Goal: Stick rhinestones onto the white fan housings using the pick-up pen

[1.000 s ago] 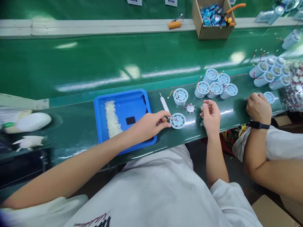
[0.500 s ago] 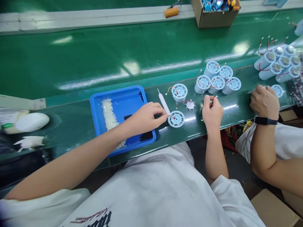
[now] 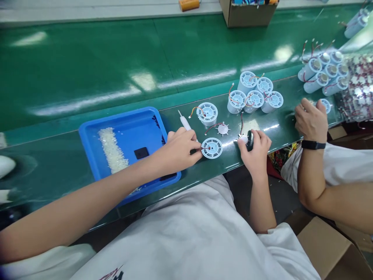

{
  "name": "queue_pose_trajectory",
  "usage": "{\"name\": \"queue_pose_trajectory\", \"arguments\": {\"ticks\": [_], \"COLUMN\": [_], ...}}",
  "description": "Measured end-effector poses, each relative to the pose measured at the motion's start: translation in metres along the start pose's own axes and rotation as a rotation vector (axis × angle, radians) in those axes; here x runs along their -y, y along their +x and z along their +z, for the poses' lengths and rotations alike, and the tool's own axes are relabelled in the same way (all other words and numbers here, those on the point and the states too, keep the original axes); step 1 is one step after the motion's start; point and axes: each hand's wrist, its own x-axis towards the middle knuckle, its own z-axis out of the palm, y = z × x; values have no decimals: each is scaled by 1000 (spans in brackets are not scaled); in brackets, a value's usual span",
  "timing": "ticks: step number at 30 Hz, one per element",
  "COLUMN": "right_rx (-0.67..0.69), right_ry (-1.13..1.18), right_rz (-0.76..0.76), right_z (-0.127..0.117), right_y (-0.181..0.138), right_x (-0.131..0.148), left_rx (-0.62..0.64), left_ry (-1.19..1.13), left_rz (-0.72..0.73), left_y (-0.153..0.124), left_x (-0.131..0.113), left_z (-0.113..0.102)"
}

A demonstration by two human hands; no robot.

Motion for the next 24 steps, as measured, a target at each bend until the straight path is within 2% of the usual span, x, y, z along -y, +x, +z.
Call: {"name": "queue_pose_trajectory", "arguments": {"ticks": [4,8,11,14,16,19,21,24], "right_rx": [49,55,-28,-85,-24,129,205,291], "right_ry": [-61,-15,70,190,259,307,339,370], "right_rz": [-57,-91,-124,-165,-239,-469,-593,-634], "right_z": [4,1,-10,-27,-38,-45,-45,-41], "right_y": [-5,2,5,4,3,4,5,6], "right_x": [1,-5,-6,9,26,51,63,69], "left_rx": [5,-4,-82,-232,-331,-414,-441,-423], "left_ry": [58,123,145,159,169,211,251,286], "left_rz": [21,30,28,73,171,354,416,442], "left_y": [3,-1,-14,-29,-36,-39,-36,-28], "left_x": [-7,-7,-4,-6,-11,-15,-12,-1], "left_z": [5,6,-1,-16,-25,-29,-25,-15]}}
